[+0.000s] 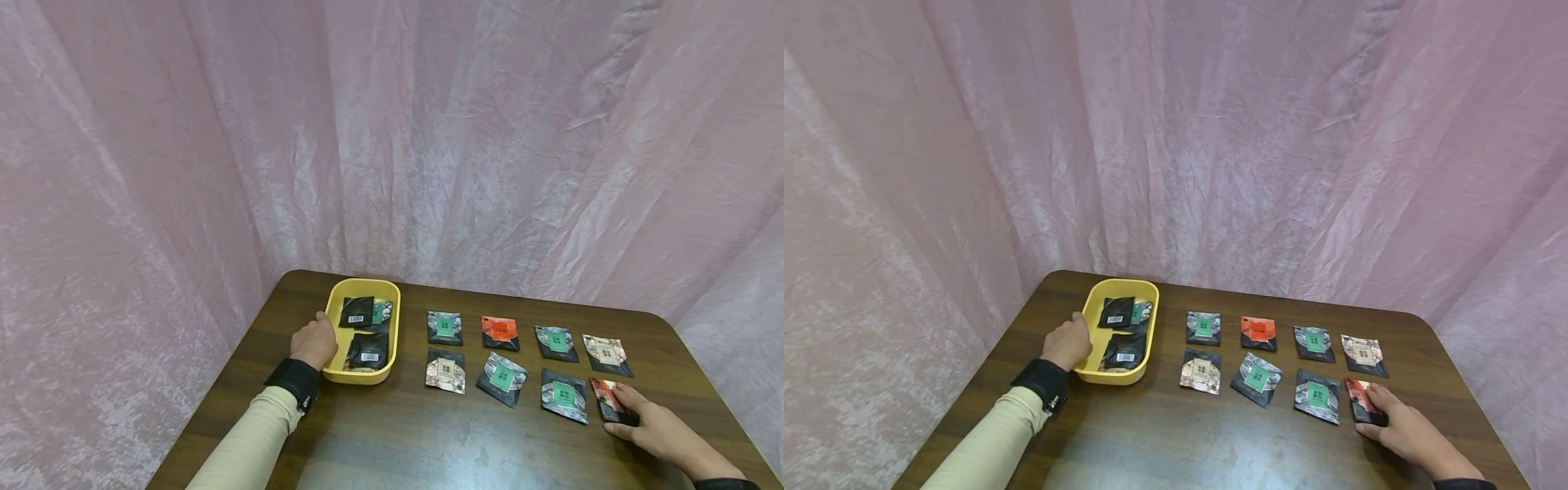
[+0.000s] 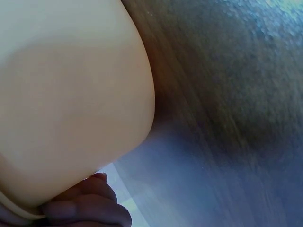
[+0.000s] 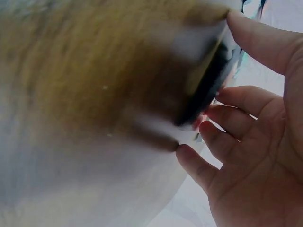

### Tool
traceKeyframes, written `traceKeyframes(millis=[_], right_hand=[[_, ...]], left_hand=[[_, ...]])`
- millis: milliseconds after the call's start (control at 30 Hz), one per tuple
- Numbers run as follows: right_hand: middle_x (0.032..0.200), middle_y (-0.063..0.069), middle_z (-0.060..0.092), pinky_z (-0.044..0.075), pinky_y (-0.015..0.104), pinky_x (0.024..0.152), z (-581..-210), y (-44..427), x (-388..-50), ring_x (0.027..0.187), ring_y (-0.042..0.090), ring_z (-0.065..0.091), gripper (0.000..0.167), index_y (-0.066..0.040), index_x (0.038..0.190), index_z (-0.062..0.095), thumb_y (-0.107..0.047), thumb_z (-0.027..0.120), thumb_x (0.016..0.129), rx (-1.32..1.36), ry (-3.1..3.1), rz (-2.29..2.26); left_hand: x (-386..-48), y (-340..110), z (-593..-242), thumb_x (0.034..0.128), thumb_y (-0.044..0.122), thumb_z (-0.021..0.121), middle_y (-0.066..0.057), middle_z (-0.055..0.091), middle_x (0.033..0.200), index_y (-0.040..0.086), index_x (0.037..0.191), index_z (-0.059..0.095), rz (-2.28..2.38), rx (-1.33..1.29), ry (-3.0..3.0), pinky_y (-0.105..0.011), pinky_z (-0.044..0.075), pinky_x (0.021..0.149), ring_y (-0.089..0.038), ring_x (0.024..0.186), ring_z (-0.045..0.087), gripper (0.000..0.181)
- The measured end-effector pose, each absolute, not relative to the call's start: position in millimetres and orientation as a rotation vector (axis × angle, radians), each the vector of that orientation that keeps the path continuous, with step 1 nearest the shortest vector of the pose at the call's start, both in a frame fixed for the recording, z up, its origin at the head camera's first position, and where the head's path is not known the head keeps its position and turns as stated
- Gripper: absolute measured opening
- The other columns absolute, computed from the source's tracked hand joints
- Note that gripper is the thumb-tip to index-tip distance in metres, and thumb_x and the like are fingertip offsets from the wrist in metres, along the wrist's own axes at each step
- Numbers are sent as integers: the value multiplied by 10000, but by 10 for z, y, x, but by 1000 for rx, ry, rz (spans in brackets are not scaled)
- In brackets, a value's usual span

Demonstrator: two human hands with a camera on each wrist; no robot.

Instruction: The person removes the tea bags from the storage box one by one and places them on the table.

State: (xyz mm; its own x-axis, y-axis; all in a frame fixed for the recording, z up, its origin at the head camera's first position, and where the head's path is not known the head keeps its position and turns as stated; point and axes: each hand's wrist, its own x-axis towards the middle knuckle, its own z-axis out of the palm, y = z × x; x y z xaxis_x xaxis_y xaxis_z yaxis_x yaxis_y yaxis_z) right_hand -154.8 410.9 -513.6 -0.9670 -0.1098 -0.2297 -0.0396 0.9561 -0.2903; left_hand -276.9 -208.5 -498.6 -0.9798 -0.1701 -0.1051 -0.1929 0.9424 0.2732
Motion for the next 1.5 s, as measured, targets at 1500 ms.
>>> traceKeyframes(millis=[1500], right_hand=[[1653, 137, 498, 434, 589, 1206, -4358, 990, -2783, 1526, 377, 485, 705, -171, 1614, 472, -418, 728, 1006, -1051, 2982, -702]], left_hand=[[-2735, -2022, -4967, 989, 174, 642, -224, 721, 1055, -25, 1207, 521, 449, -303, 3032, -522, 582, 778, -337, 859, 707, 319]])
